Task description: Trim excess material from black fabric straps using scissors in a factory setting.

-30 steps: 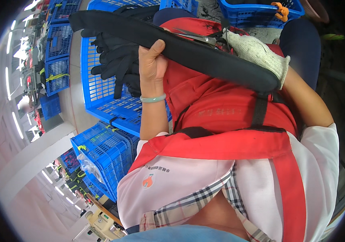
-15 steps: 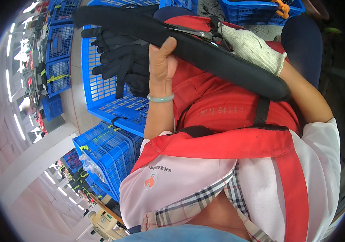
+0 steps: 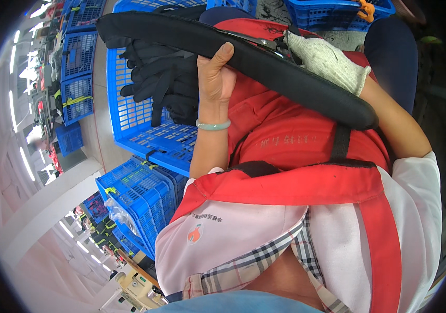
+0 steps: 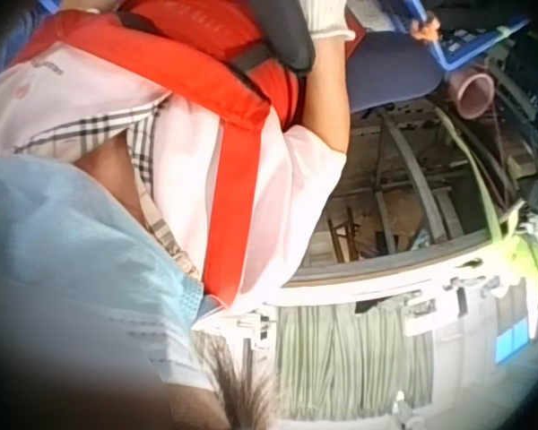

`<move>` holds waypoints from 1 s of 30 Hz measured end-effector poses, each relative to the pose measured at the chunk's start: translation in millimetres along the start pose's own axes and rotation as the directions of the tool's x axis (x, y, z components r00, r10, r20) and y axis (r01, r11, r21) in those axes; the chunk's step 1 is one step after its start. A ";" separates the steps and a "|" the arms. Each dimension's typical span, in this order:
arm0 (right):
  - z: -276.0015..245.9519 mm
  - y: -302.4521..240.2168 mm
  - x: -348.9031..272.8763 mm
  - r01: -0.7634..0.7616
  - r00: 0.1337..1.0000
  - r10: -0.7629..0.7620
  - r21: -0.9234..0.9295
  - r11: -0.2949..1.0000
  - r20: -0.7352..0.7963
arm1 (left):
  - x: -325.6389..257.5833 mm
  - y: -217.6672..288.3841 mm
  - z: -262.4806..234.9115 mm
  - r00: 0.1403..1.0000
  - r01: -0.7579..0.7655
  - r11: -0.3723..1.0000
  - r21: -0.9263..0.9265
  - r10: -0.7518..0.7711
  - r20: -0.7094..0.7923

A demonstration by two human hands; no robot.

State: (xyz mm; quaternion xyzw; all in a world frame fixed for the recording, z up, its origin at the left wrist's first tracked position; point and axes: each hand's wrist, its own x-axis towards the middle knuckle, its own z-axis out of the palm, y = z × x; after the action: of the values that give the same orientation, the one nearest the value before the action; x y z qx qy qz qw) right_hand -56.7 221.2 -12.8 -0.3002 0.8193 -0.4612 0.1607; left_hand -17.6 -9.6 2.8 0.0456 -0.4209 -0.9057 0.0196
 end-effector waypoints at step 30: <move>8.3 -4.9 3.2 -0.052 0.999 0.052 -0.131 0.990 -0.002 | 6.6 -0.5 -12.6 1.000 -0.018 0.997 -0.075 0.017 -0.022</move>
State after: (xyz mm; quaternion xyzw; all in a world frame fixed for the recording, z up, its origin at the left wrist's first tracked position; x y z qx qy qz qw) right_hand -53.0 211.7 -12.9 -0.2889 0.8554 -0.4018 0.1530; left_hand -22.9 -19.4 -6.1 0.0509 -0.3865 -0.9203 0.0337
